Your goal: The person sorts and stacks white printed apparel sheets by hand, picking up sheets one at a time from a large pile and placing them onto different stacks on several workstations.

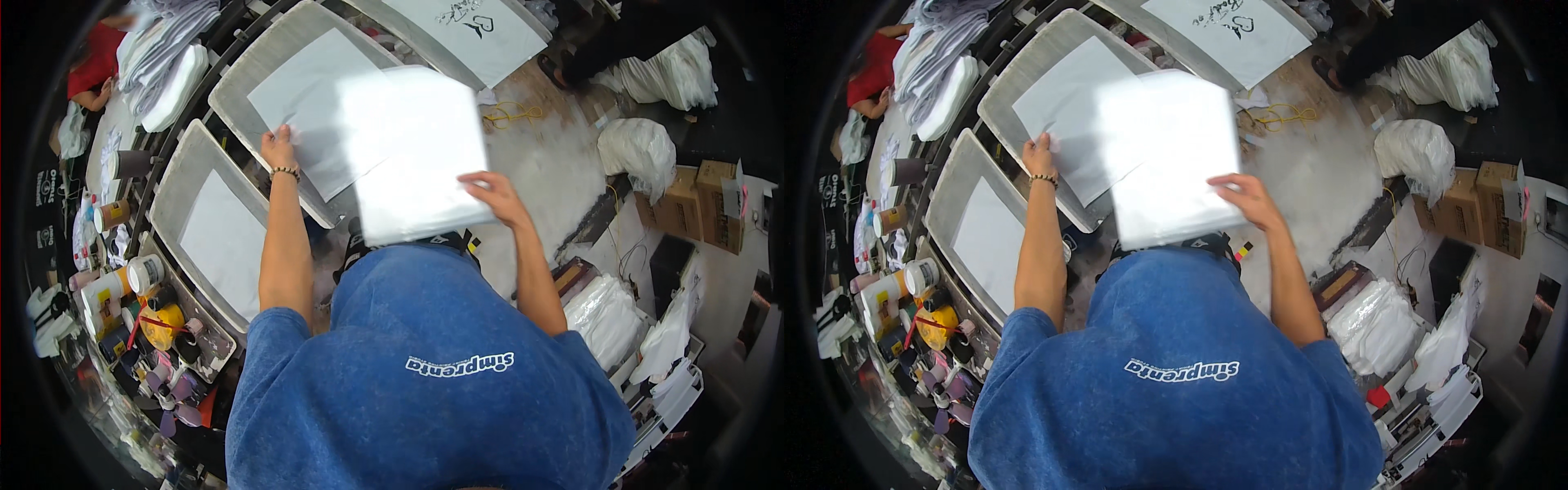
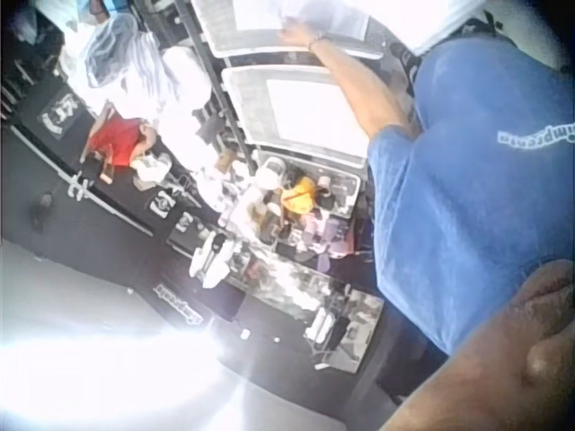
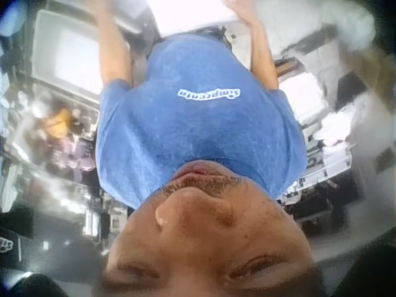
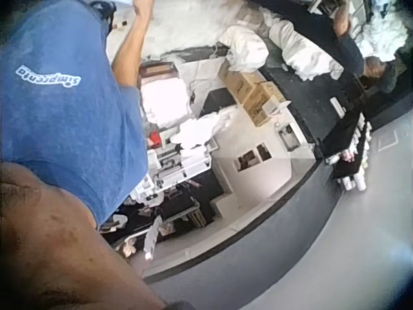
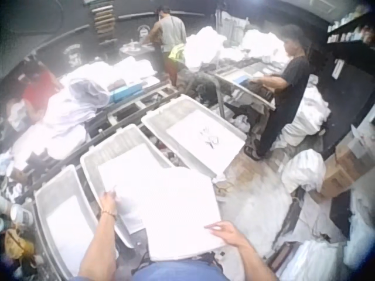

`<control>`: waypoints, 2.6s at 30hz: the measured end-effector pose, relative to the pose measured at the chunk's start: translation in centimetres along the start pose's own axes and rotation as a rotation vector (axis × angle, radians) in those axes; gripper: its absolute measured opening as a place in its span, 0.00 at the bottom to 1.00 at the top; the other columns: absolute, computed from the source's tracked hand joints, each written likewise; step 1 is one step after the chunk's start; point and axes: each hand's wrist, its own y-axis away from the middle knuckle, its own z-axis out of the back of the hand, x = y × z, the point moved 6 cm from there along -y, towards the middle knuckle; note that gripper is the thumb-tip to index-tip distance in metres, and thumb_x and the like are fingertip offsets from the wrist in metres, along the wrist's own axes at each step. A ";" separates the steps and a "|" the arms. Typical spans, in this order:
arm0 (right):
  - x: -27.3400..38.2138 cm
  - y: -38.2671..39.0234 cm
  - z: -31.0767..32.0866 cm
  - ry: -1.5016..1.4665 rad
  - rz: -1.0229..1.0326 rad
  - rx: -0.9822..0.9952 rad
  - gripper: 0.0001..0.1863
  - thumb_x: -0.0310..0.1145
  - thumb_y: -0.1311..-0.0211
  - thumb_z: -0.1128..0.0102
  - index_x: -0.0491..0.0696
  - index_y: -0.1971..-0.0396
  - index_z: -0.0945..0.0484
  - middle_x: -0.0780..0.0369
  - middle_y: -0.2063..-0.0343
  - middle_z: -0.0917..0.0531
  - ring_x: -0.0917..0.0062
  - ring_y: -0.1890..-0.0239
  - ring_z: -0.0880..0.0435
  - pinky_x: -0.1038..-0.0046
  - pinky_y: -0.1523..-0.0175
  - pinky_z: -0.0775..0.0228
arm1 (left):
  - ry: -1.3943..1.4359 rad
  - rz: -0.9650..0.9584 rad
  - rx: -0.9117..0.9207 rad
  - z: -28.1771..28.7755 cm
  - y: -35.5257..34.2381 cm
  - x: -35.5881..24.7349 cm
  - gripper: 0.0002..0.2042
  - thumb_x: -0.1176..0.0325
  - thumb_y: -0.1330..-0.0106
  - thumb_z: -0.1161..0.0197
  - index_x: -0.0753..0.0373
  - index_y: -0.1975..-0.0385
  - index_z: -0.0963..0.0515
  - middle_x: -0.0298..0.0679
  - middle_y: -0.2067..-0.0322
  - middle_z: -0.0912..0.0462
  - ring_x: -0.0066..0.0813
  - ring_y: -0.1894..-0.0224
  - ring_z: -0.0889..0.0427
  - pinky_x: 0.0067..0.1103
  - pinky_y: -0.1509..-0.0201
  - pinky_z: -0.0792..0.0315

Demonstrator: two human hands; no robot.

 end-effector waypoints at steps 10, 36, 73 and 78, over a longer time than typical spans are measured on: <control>-1.2 17.6 6.0 -0.193 -0.241 -0.434 0.13 0.27 0.38 0.41 0.40 0.54 0.19 0.63 0.60 0.17 0.82 0.60 0.21 0.81 0.51 0.31 | -0.109 -0.059 -0.045 -1.2 4.6 -0.3 0.09 0.75 0.37 0.37 0.69 0.63 0.30 0.41 0.70 0.20 0.26 0.72 0.20 0.24 0.71 0.23; -6.6 -11.0 -1.9 -0.085 -0.149 -0.027 0.14 0.38 0.46 0.30 0.44 0.64 0.16 0.65 0.72 0.16 0.85 0.70 0.21 0.80 0.63 0.30 | -0.459 -0.164 -0.300 3.6 7.8 -1.5 0.14 0.72 0.50 0.27 0.69 0.67 0.23 0.41 0.75 0.18 0.27 0.74 0.21 0.22 0.66 0.25; -6.1 -12.7 -3.6 -0.050 -0.374 -0.115 0.19 0.44 0.44 0.31 0.41 0.68 0.19 0.63 0.77 0.18 0.83 0.76 0.22 0.79 0.70 0.33 | -0.854 -0.065 -0.155 1.8 -3.3 -7.2 0.18 0.66 0.53 0.27 0.63 0.63 0.22 0.42 0.69 0.16 0.38 0.64 0.17 0.30 0.55 0.25; -6.2 -12.8 -3.4 -0.026 -0.366 -0.118 0.20 0.46 0.45 0.31 0.41 0.69 0.19 0.63 0.77 0.18 0.83 0.76 0.23 0.79 0.69 0.33 | -1.038 -0.426 -0.219 -1.8 0.7 -10.3 0.21 0.66 0.51 0.30 0.63 0.57 0.26 0.48 0.56 0.23 0.46 0.51 0.24 0.33 0.47 0.30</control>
